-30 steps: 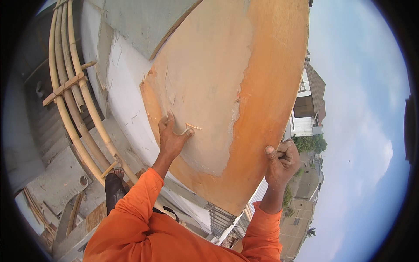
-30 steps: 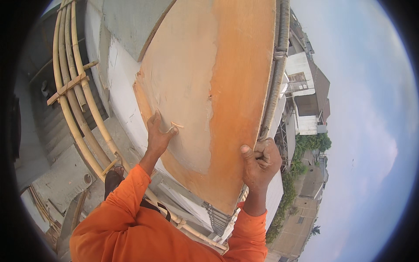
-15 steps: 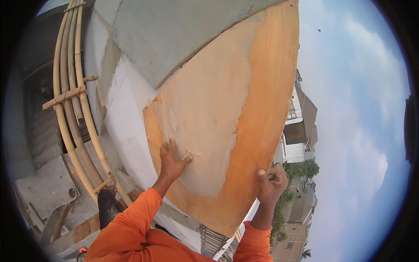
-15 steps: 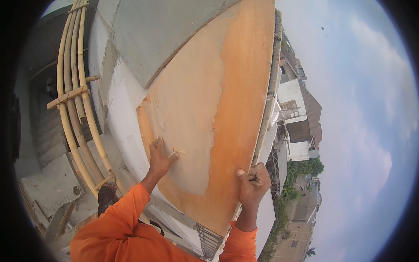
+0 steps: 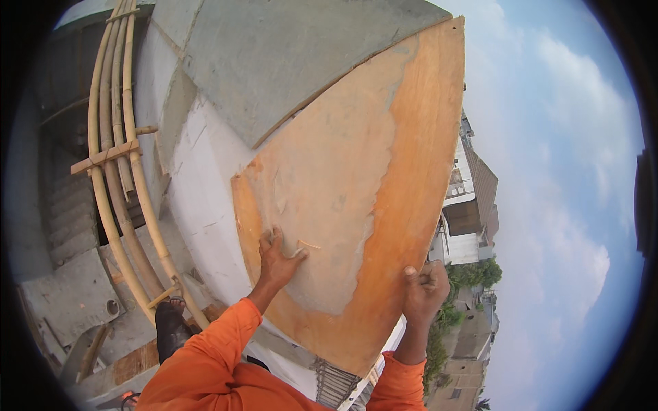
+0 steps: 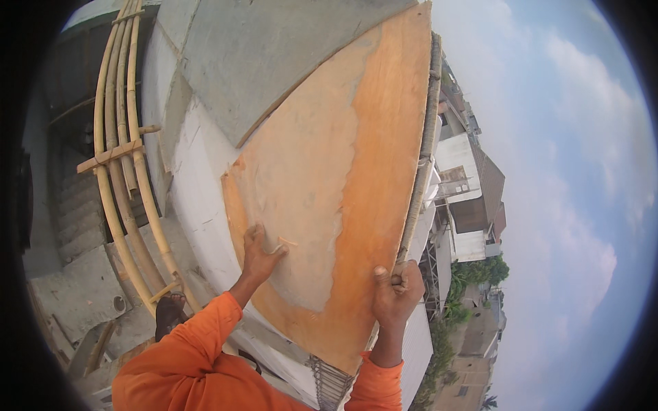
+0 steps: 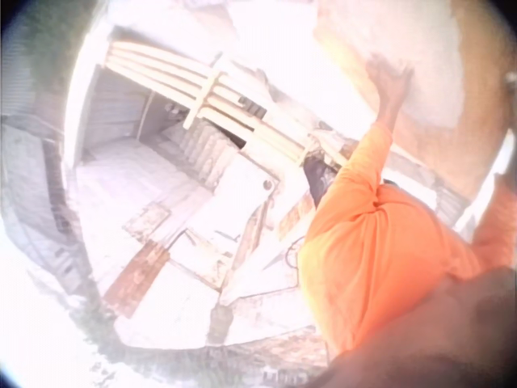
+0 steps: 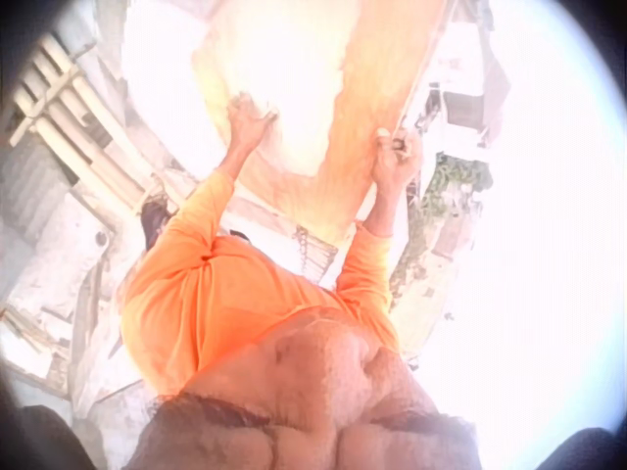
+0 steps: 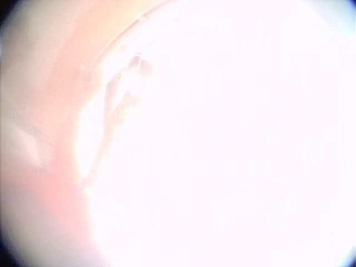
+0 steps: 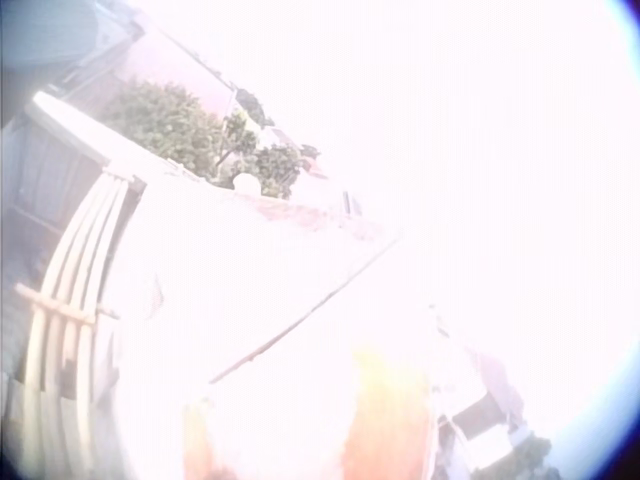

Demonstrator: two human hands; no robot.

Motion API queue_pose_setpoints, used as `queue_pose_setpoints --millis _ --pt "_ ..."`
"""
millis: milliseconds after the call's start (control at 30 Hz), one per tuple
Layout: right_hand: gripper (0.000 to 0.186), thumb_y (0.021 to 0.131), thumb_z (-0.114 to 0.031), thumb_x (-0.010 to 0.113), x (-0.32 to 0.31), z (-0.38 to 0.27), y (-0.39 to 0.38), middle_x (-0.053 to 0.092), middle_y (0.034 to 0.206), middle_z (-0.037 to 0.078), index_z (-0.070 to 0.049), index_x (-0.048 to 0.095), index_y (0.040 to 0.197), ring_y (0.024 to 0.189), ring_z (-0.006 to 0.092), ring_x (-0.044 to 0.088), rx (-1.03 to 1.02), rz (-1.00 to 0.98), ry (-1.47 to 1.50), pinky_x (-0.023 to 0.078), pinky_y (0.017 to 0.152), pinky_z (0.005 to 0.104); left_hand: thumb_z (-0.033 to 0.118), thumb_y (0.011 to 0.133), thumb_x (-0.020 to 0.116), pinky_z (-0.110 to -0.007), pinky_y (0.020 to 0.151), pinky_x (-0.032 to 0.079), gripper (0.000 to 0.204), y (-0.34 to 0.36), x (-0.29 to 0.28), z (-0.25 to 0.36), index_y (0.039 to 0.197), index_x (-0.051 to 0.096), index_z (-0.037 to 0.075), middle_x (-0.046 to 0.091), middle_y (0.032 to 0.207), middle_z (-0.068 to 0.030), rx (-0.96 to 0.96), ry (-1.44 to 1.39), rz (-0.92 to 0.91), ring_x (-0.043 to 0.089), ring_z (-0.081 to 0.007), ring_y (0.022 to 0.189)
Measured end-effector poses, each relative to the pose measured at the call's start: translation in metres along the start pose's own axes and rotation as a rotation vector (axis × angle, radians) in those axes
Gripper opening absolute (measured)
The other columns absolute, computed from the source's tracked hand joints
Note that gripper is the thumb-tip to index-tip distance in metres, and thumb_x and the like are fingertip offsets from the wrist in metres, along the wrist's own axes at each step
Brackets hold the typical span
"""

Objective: The person uses a hand saw to cut a piece of plywood resting on bamboo scaffolding. They then use a hammer to tap the wood and adjust its position on the structure.

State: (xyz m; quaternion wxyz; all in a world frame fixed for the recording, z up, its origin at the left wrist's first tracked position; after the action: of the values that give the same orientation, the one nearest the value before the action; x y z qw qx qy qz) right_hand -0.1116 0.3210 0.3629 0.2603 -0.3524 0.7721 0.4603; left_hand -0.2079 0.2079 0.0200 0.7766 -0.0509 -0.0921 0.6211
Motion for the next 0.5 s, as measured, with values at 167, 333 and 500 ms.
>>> queue_pose_setpoints --millis 167,333,500 --pt "0.039 0.081 -0.025 0.078 -0.002 -0.003 -0.003 0.039 0.068 -0.004 -0.006 0.047 0.068 0.055 0.0045 0.031 0.092 0.039 0.026 0.027 0.049 0.0207 0.04 0.077 0.077 -0.047 0.109 0.029 0.102 -0.003 0.002 0.005 0.149 0.016 -0.002 0.02 0.142 -0.0299 -0.035 0.003 -0.037 0.025 -0.0452 0.132" --pt "0.029 0.082 -0.017 0.077 -0.006 -0.004 -0.01 0.046 0.065 -0.004 -0.006 0.051 0.076 0.054 0.0024 0.035 0.122 0.129 0.011 0.031 0.052 0.0177 0.037 0.077 0.077 -0.045 0.11 0.029 0.102 -0.002 -0.001 0.009 0.149 0.016 -0.002 0.02 0.143 -0.0283 -0.057 0.042 -0.046 0.025 -0.043 0.134" --pt "0.028 0.083 -0.018 0.076 -0.002 -0.008 -0.011 0.045 0.061 -0.005 -0.006 0.051 0.077 0.053 0.0026 0.034 0.141 0.178 0.009 0.031 0.052 0.0182 0.034 0.077 0.077 -0.042 0.111 0.03 0.1 -0.003 -0.007 0.016 0.148 0.017 -0.003 0.021 0.144 -0.0269 -0.108 0.056 -0.034 0.027 -0.0402 0.134"
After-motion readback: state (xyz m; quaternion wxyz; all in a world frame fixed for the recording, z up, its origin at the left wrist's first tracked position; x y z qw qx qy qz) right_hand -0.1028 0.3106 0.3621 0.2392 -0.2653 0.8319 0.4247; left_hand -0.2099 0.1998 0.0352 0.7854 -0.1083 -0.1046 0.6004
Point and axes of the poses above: each hand's wrist, its own y-axis towards the middle knuckle, its own x-axis out of the palm, z = x × y, the point moved 10 cm from there along y, towards the middle knuckle
